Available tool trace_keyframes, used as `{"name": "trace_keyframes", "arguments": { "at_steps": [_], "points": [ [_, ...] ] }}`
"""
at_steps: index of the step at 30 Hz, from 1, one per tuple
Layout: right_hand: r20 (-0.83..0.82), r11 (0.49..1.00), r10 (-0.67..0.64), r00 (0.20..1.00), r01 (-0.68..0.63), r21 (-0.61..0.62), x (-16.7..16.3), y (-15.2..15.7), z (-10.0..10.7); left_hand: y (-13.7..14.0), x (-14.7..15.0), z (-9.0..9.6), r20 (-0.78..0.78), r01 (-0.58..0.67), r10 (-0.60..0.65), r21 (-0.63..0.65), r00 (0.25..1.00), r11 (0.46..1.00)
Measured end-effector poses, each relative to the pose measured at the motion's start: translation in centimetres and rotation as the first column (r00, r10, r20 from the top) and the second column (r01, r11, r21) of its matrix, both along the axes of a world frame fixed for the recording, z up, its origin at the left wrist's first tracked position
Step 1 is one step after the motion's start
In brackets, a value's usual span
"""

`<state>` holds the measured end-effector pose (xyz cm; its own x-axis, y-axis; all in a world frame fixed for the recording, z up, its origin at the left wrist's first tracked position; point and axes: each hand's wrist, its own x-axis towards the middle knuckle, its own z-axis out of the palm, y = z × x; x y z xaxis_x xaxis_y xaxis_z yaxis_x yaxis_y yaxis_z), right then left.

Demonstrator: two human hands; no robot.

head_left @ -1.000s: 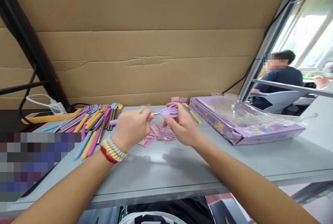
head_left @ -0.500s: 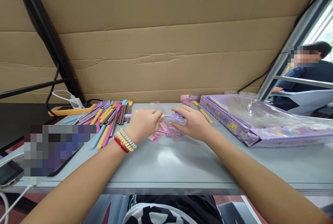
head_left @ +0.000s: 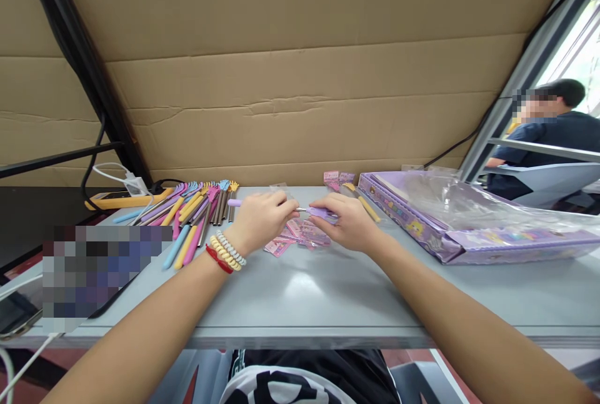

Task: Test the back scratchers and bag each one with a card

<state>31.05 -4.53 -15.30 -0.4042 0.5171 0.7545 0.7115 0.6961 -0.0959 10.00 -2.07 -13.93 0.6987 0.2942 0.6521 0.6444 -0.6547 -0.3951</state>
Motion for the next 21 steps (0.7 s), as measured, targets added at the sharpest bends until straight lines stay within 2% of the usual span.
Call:
{"name": "trace_keyframes", "arguments": {
  "at_steps": [2, 5, 8, 12, 16, 19, 21],
  "points": [
    [-0.019, 1.000, 0.014, 1.000, -0.013, 0.020, 0.4, -0.1, 0.6, 0.1, -0.3, 0.5, 0.009, -0.002, 0.002, -0.010, 1.000, 1.000],
    [-0.064, 0.999, -0.016, 0.998, 0.017, 0.027, 2.0, -0.1, 1.7, 0.7, -1.8, 1.5, 0.038, -0.076, 0.077, -0.036, 0.996, 0.996],
    [-0.133, 0.994, -0.103, 0.986, 0.108, 0.030, 4.8, -0.2, 2.8, 2.1, -4.9, 2.5, 0.076, -0.147, 0.152, -0.060, 0.986, 0.987],
    [-0.274, 0.957, -0.241, 0.931, 0.274, 0.091, 7.8, -0.5, 3.7, 4.5, -9.7, 3.1, 0.265, -0.279, 0.290, -0.079, 0.920, 0.957],
    [-0.278, 0.957, -0.289, 0.916, 0.266, -0.117, 8.6, -1.5, 4.5, 5.9, -12.2, 2.8, 0.292, -0.295, 0.342, -0.192, 0.893, 0.936],
    [-0.280, 0.896, -0.415, 0.866, 0.335, -0.293, 9.7, -2.3, 5.1, 6.4, -13.9, 2.5, 0.366, -0.342, 0.406, -0.227, 0.837, 0.912],
    [-0.310, 0.855, -0.489, 0.815, 0.377, -0.356, 11.1, -2.7, 5.3, 6.6, -15.4, 2.4, 0.425, -0.382, 0.452, -0.242, 0.785, 0.892]
  ]
}}
